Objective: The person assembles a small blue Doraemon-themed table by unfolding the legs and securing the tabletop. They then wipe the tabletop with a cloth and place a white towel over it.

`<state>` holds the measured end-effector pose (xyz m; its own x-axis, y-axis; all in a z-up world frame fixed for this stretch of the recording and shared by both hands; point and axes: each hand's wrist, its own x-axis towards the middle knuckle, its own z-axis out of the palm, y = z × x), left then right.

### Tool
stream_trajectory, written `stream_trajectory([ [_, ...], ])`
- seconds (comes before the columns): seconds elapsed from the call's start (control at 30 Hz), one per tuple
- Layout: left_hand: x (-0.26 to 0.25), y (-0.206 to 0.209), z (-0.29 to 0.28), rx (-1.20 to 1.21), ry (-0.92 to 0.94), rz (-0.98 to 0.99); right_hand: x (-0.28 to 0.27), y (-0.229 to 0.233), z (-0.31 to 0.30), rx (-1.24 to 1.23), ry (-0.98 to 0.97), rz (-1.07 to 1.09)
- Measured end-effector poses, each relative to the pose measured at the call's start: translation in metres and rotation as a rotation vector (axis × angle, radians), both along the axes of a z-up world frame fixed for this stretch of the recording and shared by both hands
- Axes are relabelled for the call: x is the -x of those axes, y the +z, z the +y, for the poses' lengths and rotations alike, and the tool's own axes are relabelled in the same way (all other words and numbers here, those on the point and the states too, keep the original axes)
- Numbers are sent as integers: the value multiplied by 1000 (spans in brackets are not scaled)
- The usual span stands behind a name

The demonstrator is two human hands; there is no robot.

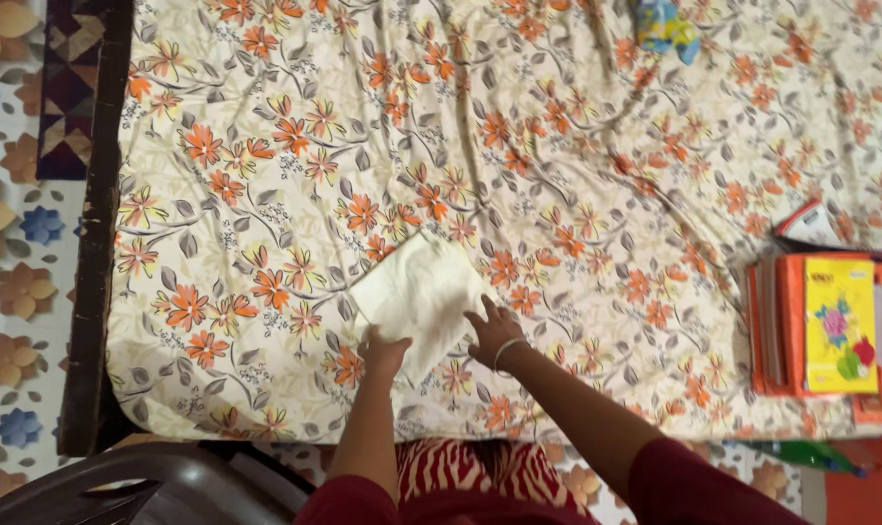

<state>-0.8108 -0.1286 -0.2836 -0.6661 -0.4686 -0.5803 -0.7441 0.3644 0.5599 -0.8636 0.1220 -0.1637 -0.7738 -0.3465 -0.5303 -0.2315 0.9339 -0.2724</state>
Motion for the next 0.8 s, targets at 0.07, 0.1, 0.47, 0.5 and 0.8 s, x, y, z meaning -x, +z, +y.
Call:
stream_trajectory([
  [0.07,3,-12,5,-62,197,91,3,-16,3,4,-28,-42],
  [0.1,10,-11,10,-85,234,122,4,-22,6,7,-42,-64],
  [0.47,65,132,62,-704,245,346,62,39,21,476,-124,199],
  [0.5,68,147,64,-786,251,418,70,55,20,577,-130,256],
  [0.8,50,281,28,-1080,486,946,99,190,-57,1136,-29,100],
])
